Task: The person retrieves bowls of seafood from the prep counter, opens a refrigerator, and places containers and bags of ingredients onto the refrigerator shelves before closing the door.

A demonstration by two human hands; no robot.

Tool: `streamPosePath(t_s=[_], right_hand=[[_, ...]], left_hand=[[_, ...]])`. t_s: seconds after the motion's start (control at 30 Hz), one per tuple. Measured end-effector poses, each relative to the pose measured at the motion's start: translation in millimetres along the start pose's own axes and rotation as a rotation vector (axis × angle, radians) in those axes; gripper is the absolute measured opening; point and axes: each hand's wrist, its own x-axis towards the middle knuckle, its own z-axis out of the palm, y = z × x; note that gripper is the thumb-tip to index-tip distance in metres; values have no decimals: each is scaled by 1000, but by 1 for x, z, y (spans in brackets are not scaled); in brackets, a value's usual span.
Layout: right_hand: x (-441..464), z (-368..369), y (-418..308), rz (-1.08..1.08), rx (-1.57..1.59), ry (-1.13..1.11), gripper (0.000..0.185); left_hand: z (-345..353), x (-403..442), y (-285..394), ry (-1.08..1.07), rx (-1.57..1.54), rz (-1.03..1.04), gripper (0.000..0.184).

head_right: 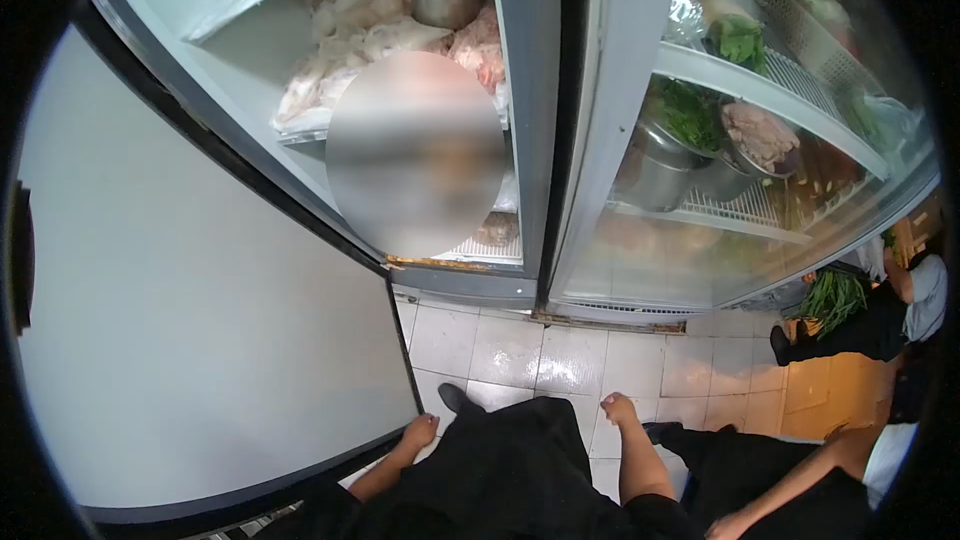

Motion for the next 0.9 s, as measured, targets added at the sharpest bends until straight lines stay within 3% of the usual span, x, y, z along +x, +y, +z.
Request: streamPosePath(t_s=[0.03,0.07,0.1,0.17,0.2,0.23,0.33,0.4,0.57,0.63,0.77,0.8,0.83,0.9], right_hand=[[0,-8,-12,-6,3,1,23],[-5,-17,-28,-14,110,45,25],[-11,-21,-37,-18,216,88,27],[-9,-19,-48,-18,263,56,26],[-7,-17,-53,-21,312,27,24],[-9,-11,-56,-18,311,17,24],[-13,0,-51,-5,286,-1,23],[-7,7,-35,36,170,-146,18],[0,6,-8,57,124,-213,18],[-18,-3,-12,158,329,-67,17],[-14,-4,9,136,430,48,18],[-7,-2,18,133,452,9,18],[-1,-2,28,133,478,-25,20],[-3,4,38,86,458,116,18]], left_hand=[[-10,-23,22,12,-17,7,36],[15,-19,10,84,-110,198,34],[26,-31,11,81,-110,195,34],[40,-50,15,54,-335,0,34],[64,-35,-30,-167,24,205,42],[66,-43,-54,-170,25,195,42],[62,-66,-84,3,46,-288,41],[46,-62,-84,27,40,-334,41],[6,-8,-18,110,92,-53,42],[-14,21,24,149,140,137,42],[-51,57,95,329,319,633,43],[-56,68,108,272,323,620,43],[-56,80,110,131,361,417,37],[-85,89,146,-102,119,346,29]])
